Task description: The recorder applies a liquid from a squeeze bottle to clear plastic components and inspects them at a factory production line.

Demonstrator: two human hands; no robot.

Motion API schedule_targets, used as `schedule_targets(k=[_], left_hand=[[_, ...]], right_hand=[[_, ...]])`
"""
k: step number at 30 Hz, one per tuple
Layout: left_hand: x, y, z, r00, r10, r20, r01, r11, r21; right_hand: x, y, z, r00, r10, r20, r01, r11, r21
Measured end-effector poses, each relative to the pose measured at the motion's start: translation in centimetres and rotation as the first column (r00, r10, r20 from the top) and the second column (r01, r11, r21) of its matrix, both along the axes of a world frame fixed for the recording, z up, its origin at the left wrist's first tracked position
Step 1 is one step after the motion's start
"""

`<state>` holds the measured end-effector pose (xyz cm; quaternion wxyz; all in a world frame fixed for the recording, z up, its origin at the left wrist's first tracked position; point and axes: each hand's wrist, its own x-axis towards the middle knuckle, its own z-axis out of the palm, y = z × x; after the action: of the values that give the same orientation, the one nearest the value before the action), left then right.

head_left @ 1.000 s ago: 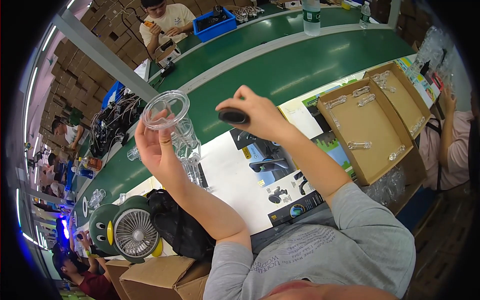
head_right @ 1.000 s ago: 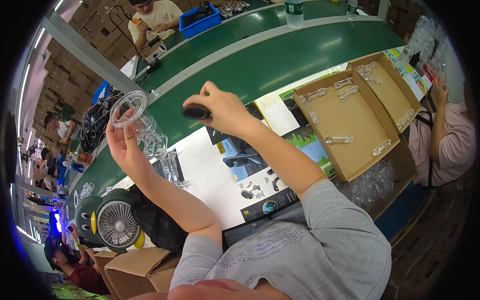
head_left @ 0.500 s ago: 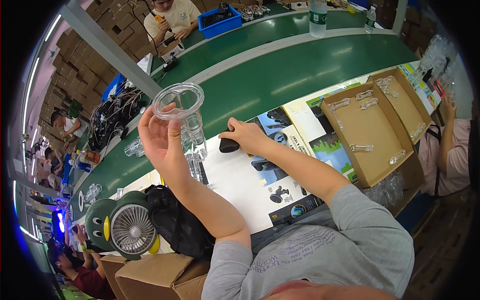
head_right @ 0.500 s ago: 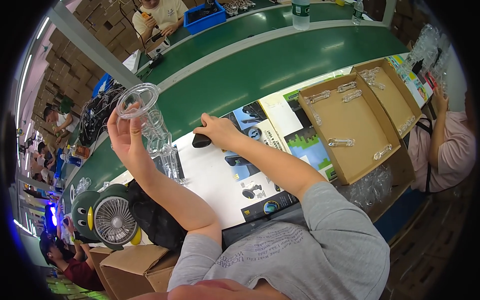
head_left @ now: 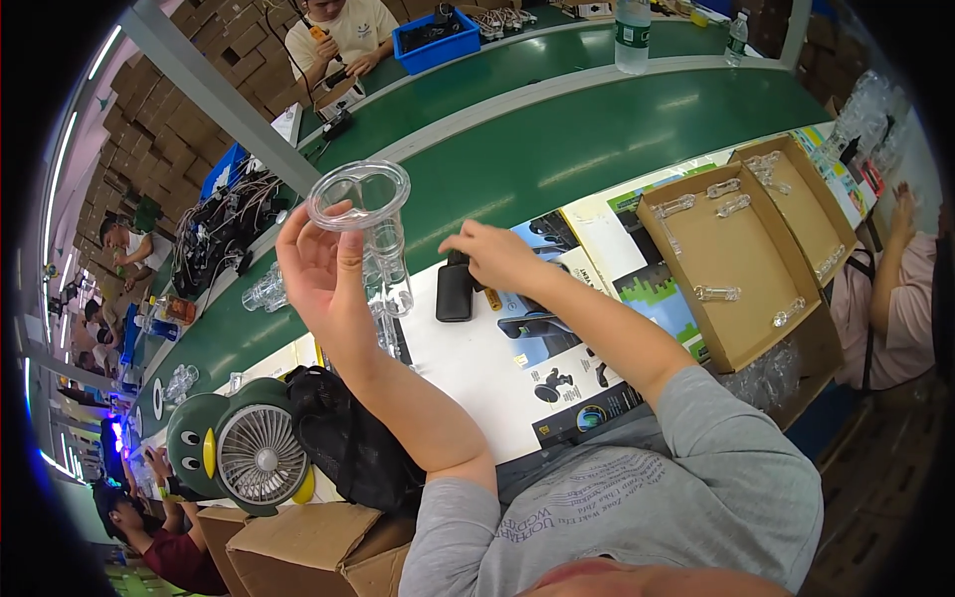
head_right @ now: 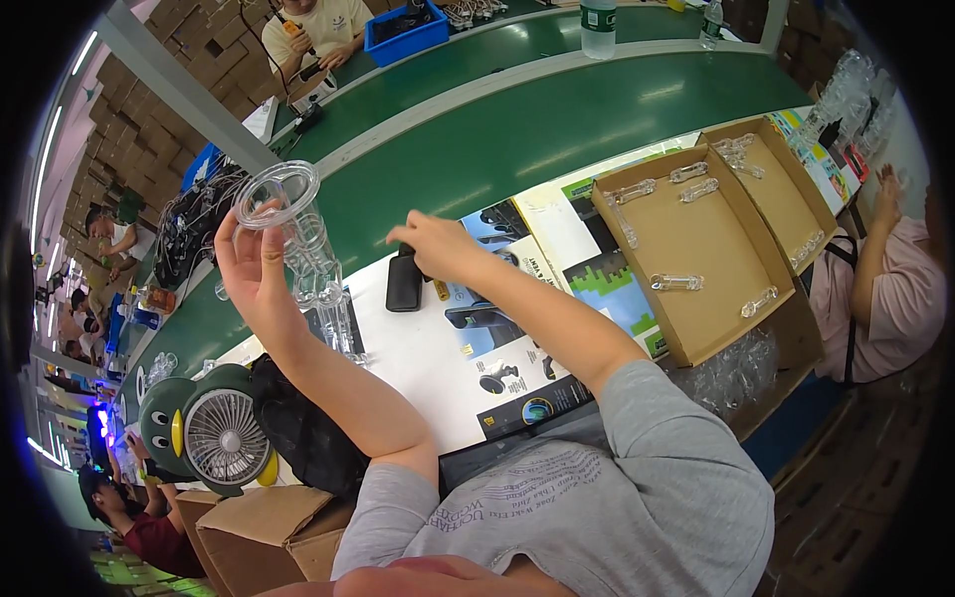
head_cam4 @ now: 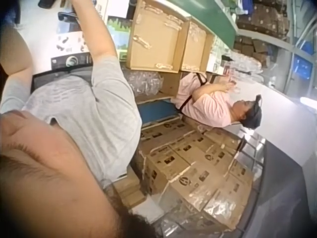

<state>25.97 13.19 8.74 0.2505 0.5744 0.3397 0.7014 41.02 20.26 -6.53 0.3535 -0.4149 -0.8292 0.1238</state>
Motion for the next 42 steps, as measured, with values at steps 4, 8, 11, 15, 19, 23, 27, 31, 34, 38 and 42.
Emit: schedule_targets(k=[4,8,11,15,19,23,27,31,34,38,42], left_hand=[[0.9,0.3,-0.1,1.0,0.0,0.019,0.0,1.0,-0.031],[0.9,2.0,-1.1,0.998,-0.054,-0.028,0.052,0.996,-0.068],[0.8,2.7,-1.7,0.983,-0.182,-0.026,0.178,0.976,-0.124],[3.6,2.5,-1.8,0.946,-0.2,-0.256,0.153,0.97,-0.191],[6.6,2.0,-2.1,0.889,-0.005,-0.459,-0.046,0.994,-0.1],[6.0,0.7,0.0,0.916,0.173,-0.362,-0.156,0.985,0.077],[12.6,1.8,6.1,0.757,0.399,-0.517,-0.13,0.867,0.48],[9.8,-3.6,9.4,0.254,0.544,-0.8,0.154,0.794,0.589],[2.5,-9.1,8.0,0.036,0.532,-0.846,0.234,0.818,0.525],[-10.8,-21.8,8.4,-0.152,0.302,-0.941,-0.284,0.899,0.334],[-23.4,-34.9,4.1,0.226,0.243,-0.943,-0.923,0.363,-0.128]], right_hand=[[2.3,-0.4,4.4,0.992,-0.043,-0.115,0.025,0.989,-0.147],[3.7,0.1,6.6,0.897,0.169,-0.409,-0.278,0.934,-0.224],[3.2,-0.4,8.4,0.778,0.268,-0.569,-0.485,0.832,-0.271],[3.6,-0.6,6.5,0.662,0.039,-0.748,-0.515,0.749,-0.417],[7.0,-0.8,-0.4,0.732,-0.147,-0.666,0.017,0.98,-0.198],[5.7,-1.4,-2.3,0.728,-0.226,-0.647,0.159,0.974,-0.161],[7.7,0.2,-4.4,0.735,-0.261,-0.626,0.217,0.965,-0.148],[7.2,0.3,-4.3,0.823,-0.314,-0.474,0.278,0.949,-0.147],[7.7,1.2,-5.5,0.849,-0.317,-0.423,0.346,0.938,-0.007],[6.9,1.8,-5.2,0.74,-0.163,-0.652,0.1,0.986,-0.133],[7.3,1.0,-4.5,0.737,-0.2,-0.646,0.137,0.98,-0.147]])
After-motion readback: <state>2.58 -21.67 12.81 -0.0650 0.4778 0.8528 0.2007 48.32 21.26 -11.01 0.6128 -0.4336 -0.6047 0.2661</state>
